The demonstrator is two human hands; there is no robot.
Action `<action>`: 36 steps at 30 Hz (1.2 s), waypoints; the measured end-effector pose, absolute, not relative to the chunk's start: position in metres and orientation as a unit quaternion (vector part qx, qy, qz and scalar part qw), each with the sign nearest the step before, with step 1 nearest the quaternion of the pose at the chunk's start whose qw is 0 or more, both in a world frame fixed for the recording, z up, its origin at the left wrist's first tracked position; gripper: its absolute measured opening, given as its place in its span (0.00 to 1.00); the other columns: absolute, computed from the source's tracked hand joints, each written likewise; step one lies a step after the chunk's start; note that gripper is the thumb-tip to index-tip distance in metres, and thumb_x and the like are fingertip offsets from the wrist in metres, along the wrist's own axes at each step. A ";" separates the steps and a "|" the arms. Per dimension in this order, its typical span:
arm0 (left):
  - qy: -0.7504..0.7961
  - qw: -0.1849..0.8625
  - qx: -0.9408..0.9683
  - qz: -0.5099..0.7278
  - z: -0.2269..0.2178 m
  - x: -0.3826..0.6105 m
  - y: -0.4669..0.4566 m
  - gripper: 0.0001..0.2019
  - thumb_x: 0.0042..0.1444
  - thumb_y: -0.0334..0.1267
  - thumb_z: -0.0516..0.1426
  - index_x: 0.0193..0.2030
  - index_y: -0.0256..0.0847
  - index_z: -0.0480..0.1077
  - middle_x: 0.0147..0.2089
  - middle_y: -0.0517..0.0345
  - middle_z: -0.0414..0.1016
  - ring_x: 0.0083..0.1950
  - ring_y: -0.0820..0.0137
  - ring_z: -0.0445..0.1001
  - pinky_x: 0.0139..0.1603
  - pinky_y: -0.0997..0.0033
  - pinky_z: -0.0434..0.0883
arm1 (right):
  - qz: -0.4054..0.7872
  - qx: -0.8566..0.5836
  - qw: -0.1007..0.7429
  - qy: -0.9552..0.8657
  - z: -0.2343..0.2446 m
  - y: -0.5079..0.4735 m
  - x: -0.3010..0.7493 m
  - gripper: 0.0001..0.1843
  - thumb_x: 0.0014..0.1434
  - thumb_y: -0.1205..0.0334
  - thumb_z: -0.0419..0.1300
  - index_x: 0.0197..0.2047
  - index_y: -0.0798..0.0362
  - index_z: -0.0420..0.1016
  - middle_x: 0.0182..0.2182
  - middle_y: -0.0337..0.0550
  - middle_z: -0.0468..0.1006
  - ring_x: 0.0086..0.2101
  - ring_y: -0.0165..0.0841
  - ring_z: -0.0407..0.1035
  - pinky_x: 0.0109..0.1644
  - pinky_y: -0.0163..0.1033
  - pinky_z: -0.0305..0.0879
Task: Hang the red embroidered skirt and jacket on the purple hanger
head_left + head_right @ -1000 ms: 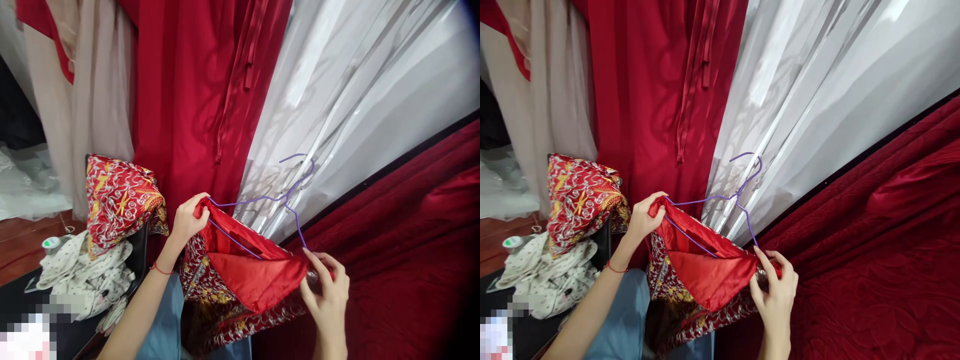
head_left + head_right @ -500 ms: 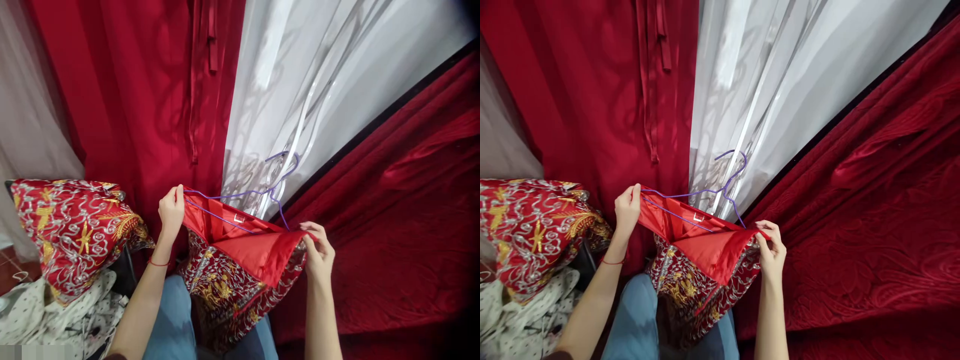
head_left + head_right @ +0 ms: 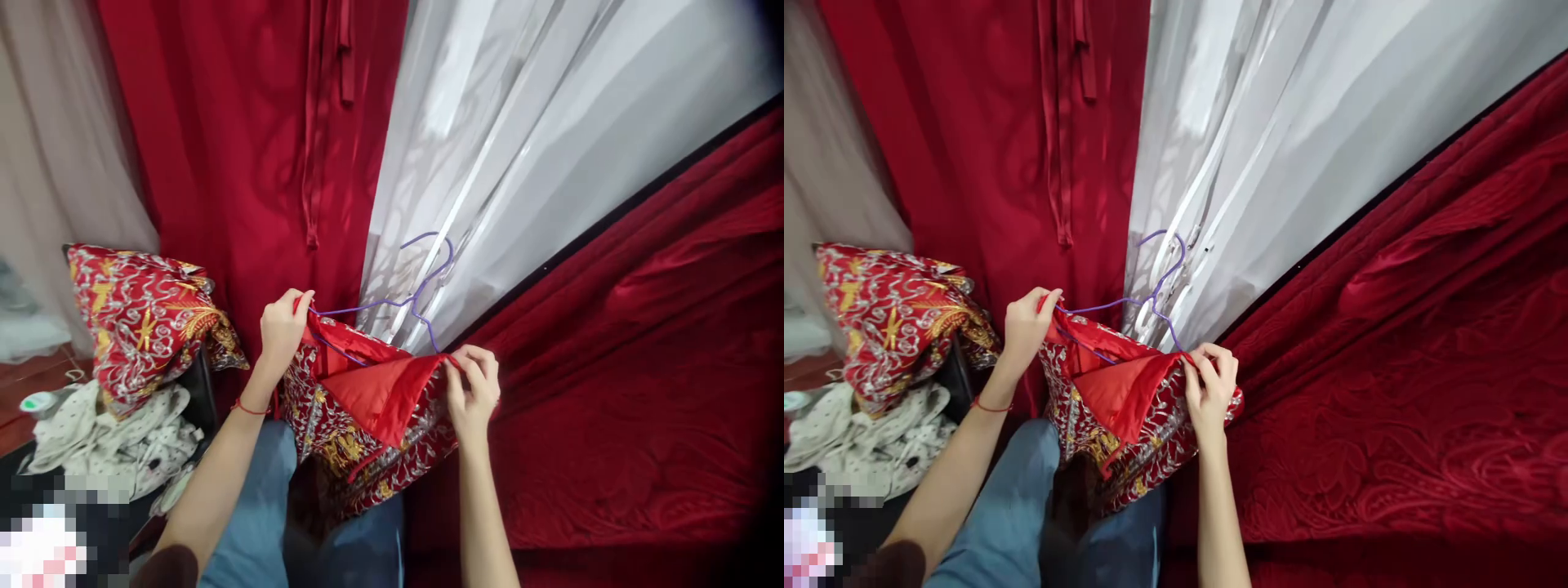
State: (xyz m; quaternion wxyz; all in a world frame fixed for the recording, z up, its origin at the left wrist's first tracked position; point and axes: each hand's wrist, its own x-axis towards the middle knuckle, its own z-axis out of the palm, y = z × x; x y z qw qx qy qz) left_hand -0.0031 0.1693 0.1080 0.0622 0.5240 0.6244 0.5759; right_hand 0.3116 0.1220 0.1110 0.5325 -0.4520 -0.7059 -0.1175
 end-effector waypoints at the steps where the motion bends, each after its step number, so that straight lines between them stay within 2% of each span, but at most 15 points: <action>1: 0.583 0.121 0.492 0.636 0.106 -0.006 0.172 0.20 0.61 0.54 0.56 0.34 0.39 0.77 0.27 0.55 0.76 0.31 0.67 0.74 0.36 0.70 0.65 | -0.119 -0.437 0.538 -0.711 0.112 0.123 0.315 0.07 0.64 0.62 0.56 0.36 0.51 0.75 0.36 0.45 0.73 0.37 0.36 0.67 0.43 0.43 0.64; 4: 0.442 0.299 0.335 0.777 0.100 -0.012 0.179 0.26 0.51 0.61 0.61 0.34 0.34 0.77 0.27 0.55 0.77 0.29 0.71 0.74 0.35 0.72 0.69 | -0.155 -0.366 0.551 -0.733 0.111 0.125 0.322 0.04 0.63 0.67 0.57 0.36 0.50 0.72 0.33 0.41 0.72 0.34 0.34 0.67 0.40 0.40 0.62; 6: 0.387 0.356 0.259 0.810 0.096 -0.013 0.179 0.27 0.43 0.60 0.67 0.35 0.33 0.77 0.27 0.56 0.77 0.28 0.73 0.74 0.35 0.73 0.70 | -0.207 -0.331 0.547 -0.740 0.108 0.124 0.323 0.05 0.62 0.70 0.57 0.38 0.50 0.70 0.31 0.40 0.72 0.33 0.33 0.66 0.39 0.40 0.60; 9: 0.375 0.355 0.272 0.812 0.093 -0.008 0.174 0.27 0.41 0.58 0.68 0.36 0.33 0.78 0.28 0.57 0.78 0.29 0.74 0.74 0.33 0.75 0.69 | -0.279 -0.332 0.516 -0.739 0.100 0.121 0.321 0.07 0.61 0.71 0.57 0.42 0.51 0.69 0.31 0.39 0.71 0.32 0.33 0.64 0.40 0.41 0.57; 11: 0.387 0.349 0.326 0.789 0.095 -0.006 0.170 0.26 0.39 0.56 0.70 0.36 0.34 0.77 0.29 0.57 0.78 0.29 0.74 0.74 0.33 0.76 0.69 | -0.308 -0.340 0.483 -0.746 0.095 0.119 0.320 0.09 0.60 0.66 0.56 0.45 0.53 0.68 0.29 0.39 0.70 0.31 0.34 0.62 0.40 0.41 0.55; 14: 0.401 0.378 0.395 0.735 0.100 -0.006 0.169 0.27 0.33 0.49 0.73 0.37 0.34 0.76 0.31 0.57 0.79 0.31 0.73 0.75 0.34 0.75 0.71 | -0.344 -0.354 0.394 -0.775 0.087 0.117 0.315 0.19 0.59 0.56 0.56 0.51 0.57 0.68 0.32 0.45 0.71 0.34 0.38 0.62 0.42 0.44 0.54; 17: 0.414 0.401 0.414 0.705 0.102 -0.009 0.174 0.24 0.36 0.47 0.72 0.36 0.34 0.74 0.30 0.56 0.78 0.30 0.72 0.75 0.34 0.73 0.71 | -0.366 -0.381 0.302 -0.794 0.080 0.117 0.298 0.23 0.58 0.58 0.57 0.55 0.56 0.70 0.47 0.56 0.73 0.46 0.45 0.62 0.50 0.50 0.52; 19: 0.424 0.406 0.407 0.700 0.102 -0.011 0.176 0.19 0.42 0.45 0.69 0.36 0.34 0.73 0.28 0.58 0.77 0.28 0.73 0.74 0.31 0.74 0.70 | -0.360 -0.360 0.267 -0.818 0.077 0.122 0.277 0.20 0.57 0.63 0.59 0.53 0.51 0.73 0.53 0.55 0.72 0.52 0.46 0.59 0.53 0.51 0.48; 22: 0.428 0.423 0.400 0.691 0.103 -0.016 0.172 0.11 0.46 0.38 0.64 0.35 0.35 0.71 0.24 0.60 0.75 0.23 0.75 0.71 0.26 0.77 0.66 | -0.341 -0.310 0.257 -0.850 0.077 0.134 0.240 0.09 0.58 0.66 0.60 0.43 0.49 0.77 0.46 0.48 0.76 0.51 0.43 0.60 0.54 0.50 0.46; 24: 0.415 0.446 0.429 0.667 0.104 -0.022 0.165 0.10 0.45 0.34 0.62 0.35 0.36 0.70 0.24 0.61 0.75 0.23 0.75 0.71 0.27 0.77 0.67 | -0.344 -0.321 0.276 -0.838 0.081 0.145 0.220 0.07 0.61 0.68 0.58 0.39 0.51 0.77 0.40 0.45 0.77 0.47 0.40 0.61 0.53 0.48 0.47; 28: 0.390 0.468 0.514 0.604 0.104 -0.037 0.155 0.20 0.39 0.29 0.66 0.41 0.36 0.69 0.30 0.58 0.80 0.30 0.71 0.78 0.34 0.73 0.74 | -0.382 -0.341 0.302 -0.804 0.094 0.161 0.203 0.09 0.66 0.67 0.56 0.44 0.50 0.77 0.39 0.45 0.78 0.41 0.37 0.62 0.47 0.45 0.47; 31: 0.426 0.410 0.542 0.597 0.101 -0.039 0.155 0.23 0.39 0.33 0.70 0.43 0.37 0.70 0.33 0.57 0.81 0.32 0.70 0.80 0.35 0.72 0.75 | -0.413 -0.331 0.320 -0.786 0.096 0.165 0.201 0.09 0.67 0.68 0.55 0.45 0.51 0.77 0.36 0.44 0.78 0.40 0.36 0.63 0.46 0.45 0.46; 34: 0.460 0.337 0.537 0.621 0.099 -0.031 0.158 0.17 0.45 0.42 0.69 0.39 0.36 0.73 0.31 0.57 0.80 0.31 0.71 0.78 0.33 0.75 0.74 | -0.417 -0.324 0.329 -0.783 0.093 0.166 0.198 0.09 0.68 0.68 0.55 0.44 0.51 0.77 0.35 0.43 0.78 0.41 0.36 0.64 0.48 0.45 0.45; 36: 0.441 0.360 0.504 0.650 0.100 -0.022 0.158 0.17 0.48 0.44 0.68 0.39 0.35 0.72 0.30 0.57 0.80 0.29 0.71 0.78 0.32 0.75 0.74 | -0.414 -0.294 0.323 -0.799 0.092 0.168 0.194 0.09 0.69 0.64 0.55 0.44 0.52 0.77 0.32 0.42 0.77 0.38 0.34 0.64 0.47 0.44 0.46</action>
